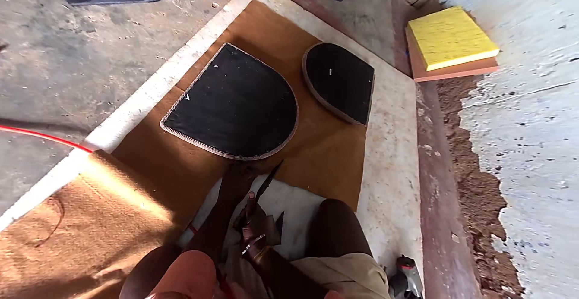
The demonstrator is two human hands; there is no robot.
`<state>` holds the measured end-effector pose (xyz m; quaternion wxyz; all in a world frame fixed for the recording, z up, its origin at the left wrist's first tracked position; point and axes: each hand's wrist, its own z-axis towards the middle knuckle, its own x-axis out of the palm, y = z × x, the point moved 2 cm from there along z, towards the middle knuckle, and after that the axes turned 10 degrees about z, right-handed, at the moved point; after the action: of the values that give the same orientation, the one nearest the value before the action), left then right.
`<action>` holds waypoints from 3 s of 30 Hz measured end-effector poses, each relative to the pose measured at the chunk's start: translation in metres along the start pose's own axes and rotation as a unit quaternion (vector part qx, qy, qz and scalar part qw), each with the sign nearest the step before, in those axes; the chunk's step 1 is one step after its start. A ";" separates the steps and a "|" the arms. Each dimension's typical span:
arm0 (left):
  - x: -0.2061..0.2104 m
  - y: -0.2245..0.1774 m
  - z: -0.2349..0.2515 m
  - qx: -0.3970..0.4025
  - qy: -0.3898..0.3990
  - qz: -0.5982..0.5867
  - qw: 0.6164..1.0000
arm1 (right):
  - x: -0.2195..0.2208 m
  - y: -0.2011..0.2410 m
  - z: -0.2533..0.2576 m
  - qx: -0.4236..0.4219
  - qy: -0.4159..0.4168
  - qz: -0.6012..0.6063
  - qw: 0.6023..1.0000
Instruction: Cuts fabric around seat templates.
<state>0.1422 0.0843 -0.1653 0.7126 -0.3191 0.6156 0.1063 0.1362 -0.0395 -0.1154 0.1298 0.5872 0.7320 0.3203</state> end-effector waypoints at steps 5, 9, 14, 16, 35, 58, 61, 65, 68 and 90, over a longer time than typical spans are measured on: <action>0.001 -0.001 0.003 -0.003 0.022 0.012 1.000 | 0.008 0.021 0.029 0.025 -0.029 0.049 0.998; -0.001 -0.002 0.004 -0.008 0.022 0.021 1.000 | 0.000 0.037 0.034 -0.003 -0.042 -0.028 0.999; 0.000 -0.003 0.005 -0.014 0.032 0.038 0.999 | -0.015 0.048 0.038 0.010 -0.018 -0.035 0.999; -0.004 -0.005 0.005 -0.014 0.044 0.040 0.998 | -0.016 0.055 0.051 0.020 -0.022 -0.008 1.000; 0.004 -0.060 0.005 -0.096 -0.012 0.151 0.984 | -0.041 0.123 0.088 0.012 0.033 -0.084 0.996; 0.053 -0.102 0.016 -0.018 -0.058 0.125 0.990 | -0.073 0.231 0.186 0.030 0.097 -0.216 0.971; 0.054 -0.101 0.015 -0.017 -0.055 0.127 0.990 | -0.087 0.242 0.190 0.031 0.113 -0.252 0.961; 0.050 -0.103 0.016 -0.019 -0.033 0.120 0.992 | -0.094 0.270 0.206 0.039 0.149 -0.289 0.945; 0.052 -0.104 0.014 -0.021 -0.025 0.125 0.992 | -0.084 0.292 0.227 0.051 0.143 -0.294 0.944; 0.030 -0.111 0.021 -0.038 0.045 0.091 0.994 | -0.039 0.388 0.288 0.037 0.198 -0.445 0.873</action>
<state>0.2266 0.0033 -0.1572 0.6588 -0.2934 0.6691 0.1796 0.6117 0.0558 -0.1006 0.0887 0.1283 0.9374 0.3112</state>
